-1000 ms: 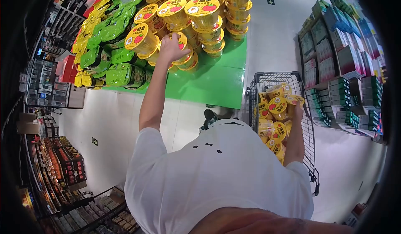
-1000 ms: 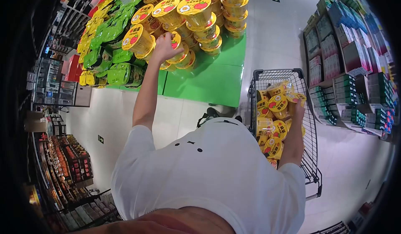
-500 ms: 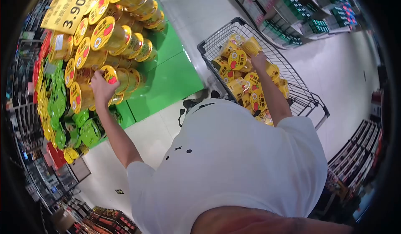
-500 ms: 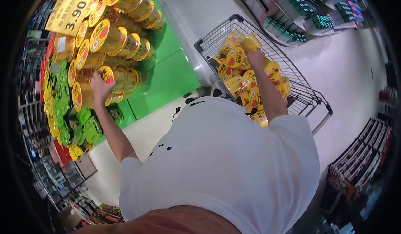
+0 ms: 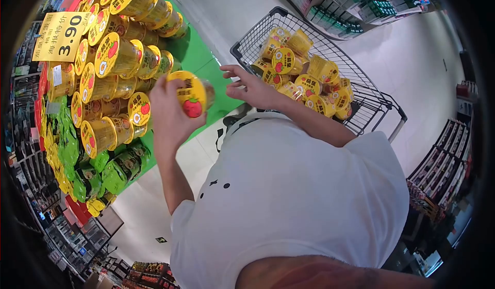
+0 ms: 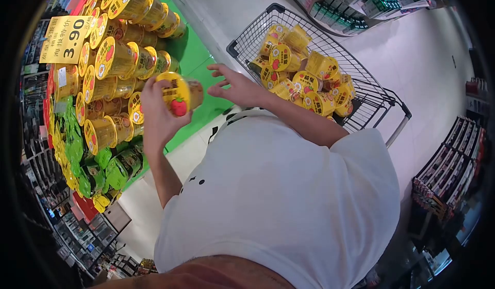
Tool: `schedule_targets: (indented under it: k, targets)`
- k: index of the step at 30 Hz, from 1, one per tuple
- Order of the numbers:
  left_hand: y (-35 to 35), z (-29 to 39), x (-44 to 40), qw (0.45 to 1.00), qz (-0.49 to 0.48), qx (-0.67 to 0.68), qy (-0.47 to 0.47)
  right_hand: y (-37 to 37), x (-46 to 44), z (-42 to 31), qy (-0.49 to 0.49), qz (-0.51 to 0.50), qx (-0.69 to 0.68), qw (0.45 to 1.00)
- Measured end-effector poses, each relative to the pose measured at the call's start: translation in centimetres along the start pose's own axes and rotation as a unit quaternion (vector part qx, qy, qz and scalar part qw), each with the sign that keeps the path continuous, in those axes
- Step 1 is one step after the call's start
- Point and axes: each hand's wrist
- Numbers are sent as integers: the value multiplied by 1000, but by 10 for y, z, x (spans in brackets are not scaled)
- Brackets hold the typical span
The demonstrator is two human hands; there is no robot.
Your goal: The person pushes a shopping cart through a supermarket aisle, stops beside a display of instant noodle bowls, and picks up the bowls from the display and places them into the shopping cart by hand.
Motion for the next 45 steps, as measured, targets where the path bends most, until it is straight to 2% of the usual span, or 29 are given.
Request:
schedule_targets:
  k: [1,2,4,5,7,9,10,12,14,15,17,20,23,25,26,27,28,29,30,31,32,34,35,37,38,41,42,44,45]
  targets:
    - [18,8,-7,999,-10,29,16,6,3,-4,-10,-39,-29,999]
    - [32,16,-13,999,-8,30,14,8,1,-1,-10,-40,-27,999]
    - [56,27,-22,997,-11,21,76,12,-8,17,-44,-38,-56,997]
    - [68,28,-26,997,-8,22,72,9,-13,25,29,-34,-110,993]
    - [88,27,-29,991,29,109,78,-10,-32,53,67,-38,-117,990]
    - [92,28,-23,990,45,113,66,-29,-35,48,146,-9,-167,975]
    - [93,28,-22,990,58,117,60,-42,-43,50,143,-9,-163,976]
    - [93,20,-12,985,56,162,19,-81,-76,71,177,140,-75,971]
    - [96,9,2,977,53,205,-20,-132,-128,133,84,265,62,959]
    - [99,2,11,980,46,188,-34,-152,-140,138,82,264,63,959]
    - [104,-5,26,984,42,168,-50,-184,-160,139,97,383,296,870]
    - [100,-8,46,981,43,174,-75,-211,-178,137,107,377,355,849]
    - [88,-12,59,969,75,189,-140,-229,-198,152,65,363,357,858]
    - [75,-25,69,974,156,104,-126,-236,-218,166,39,346,377,858]
    - [64,-31,74,972,164,80,-150,-239,-232,177,33,337,397,853]
    - [52,-35,76,963,216,35,-157,-245,-253,207,-43,369,417,829]
    - [39,-43,79,950,266,-15,-162,-246,-251,195,12,323,427,844]
    - [26,-54,84,936,297,-71,-176,-244,-245,192,5,309,393,866]
    - [13,-68,91,919,324,-126,-186,-236,-234,183,59,328,347,877]
    - [0,-82,98,909,329,-151,-208,-230,-221,175,79,348,419,835]
    - [-14,-96,106,881,346,-217,-238,-235,-231,192,152,384,418,809]
    - [-37,-120,122,840,364,-293,-276,-223,-206,188,38,421,425,801]
    - [-48,-132,130,824,358,-328,-292,-223,-200,190,-26,442,418,793]
    - [-65,-157,141,791,345,-390,-322,-211,-170,174,-53,386,379,840]
    - [-74,-166,145,786,348,-394,-326,-203,-159,177,-59,383,379,840]
    - [-95,-212,152,857,275,-215,-379,-182,-138,186,-81,401,361,838]
    - [-97,-218,148,858,277,-210,-378,-175,-130,189,-72,393,355,845]
    - [-96,-227,139,849,149,-194,-469,-162,-113,188,-60,391,350,849]
    - [-97,-229,135,835,152,-214,-483,-152,-105,181,-55,378,324,866]
Point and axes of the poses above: each hand's wrist, its own x-axis away from the middle knuckle, its own y-axis out of the palm, z = x × y, and after that the axes turned 15 degrees about y, right-handed
